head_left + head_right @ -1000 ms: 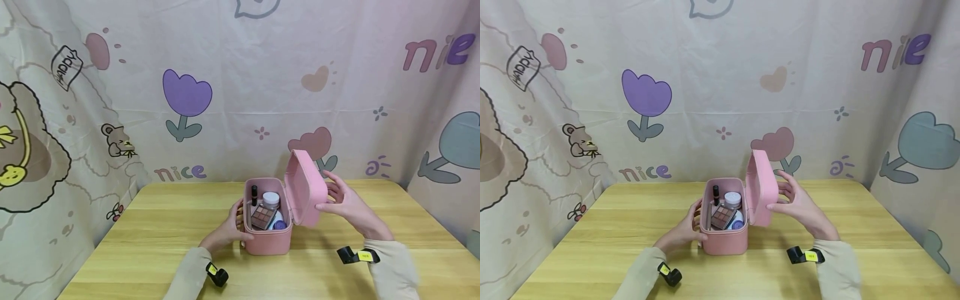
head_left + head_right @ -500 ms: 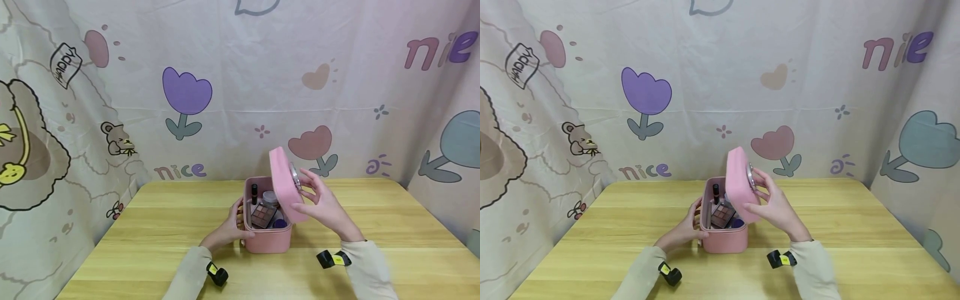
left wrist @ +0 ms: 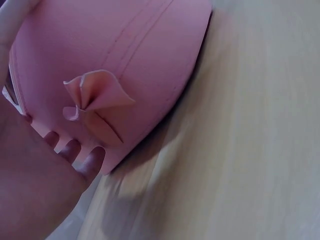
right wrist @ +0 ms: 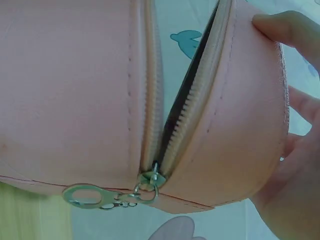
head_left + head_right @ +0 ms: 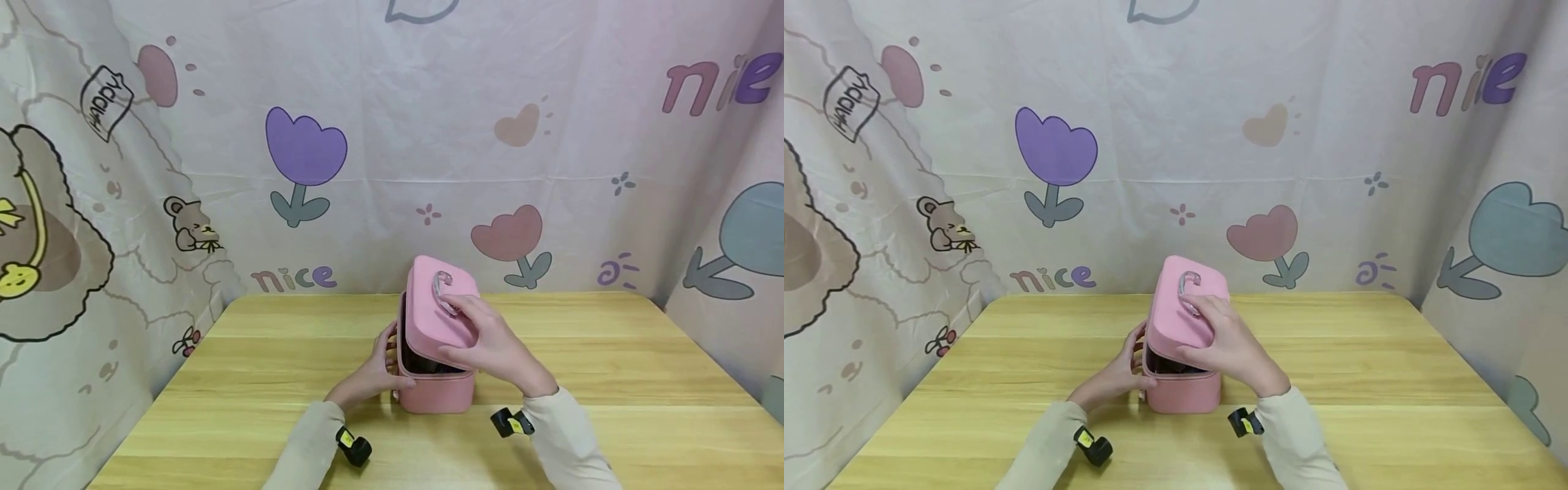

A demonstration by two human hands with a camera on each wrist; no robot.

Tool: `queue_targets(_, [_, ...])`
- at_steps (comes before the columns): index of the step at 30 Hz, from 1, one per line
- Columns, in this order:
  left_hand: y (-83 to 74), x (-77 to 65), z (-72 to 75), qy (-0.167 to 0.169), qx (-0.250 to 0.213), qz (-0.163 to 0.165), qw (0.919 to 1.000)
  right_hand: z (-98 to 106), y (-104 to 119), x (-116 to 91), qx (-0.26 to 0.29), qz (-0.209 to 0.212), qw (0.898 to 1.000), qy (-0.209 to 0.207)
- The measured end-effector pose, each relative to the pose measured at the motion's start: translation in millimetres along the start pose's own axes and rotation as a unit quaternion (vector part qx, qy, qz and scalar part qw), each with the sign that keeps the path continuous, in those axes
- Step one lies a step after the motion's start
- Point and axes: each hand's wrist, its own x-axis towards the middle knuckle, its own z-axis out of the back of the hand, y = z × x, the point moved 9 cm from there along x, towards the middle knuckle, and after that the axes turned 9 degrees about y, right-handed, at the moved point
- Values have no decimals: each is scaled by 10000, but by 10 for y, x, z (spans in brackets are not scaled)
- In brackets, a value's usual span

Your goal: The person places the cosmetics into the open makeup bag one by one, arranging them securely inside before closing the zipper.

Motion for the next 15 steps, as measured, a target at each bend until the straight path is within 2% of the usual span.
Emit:
queue_targets(3, [-11, 0, 3, -1, -56, -9, 10000, -61, 29, 20, -113, 68, 9998, 113])
queue_targets(11, [5, -7, 7, -42, -65, 212, 9997, -222, 110, 57, -775, 336, 9955, 430])
queue_targets(15, [4, 8, 3, 23, -146, 175, 9997, -264, 148, 69, -1133, 409, 9911, 565])
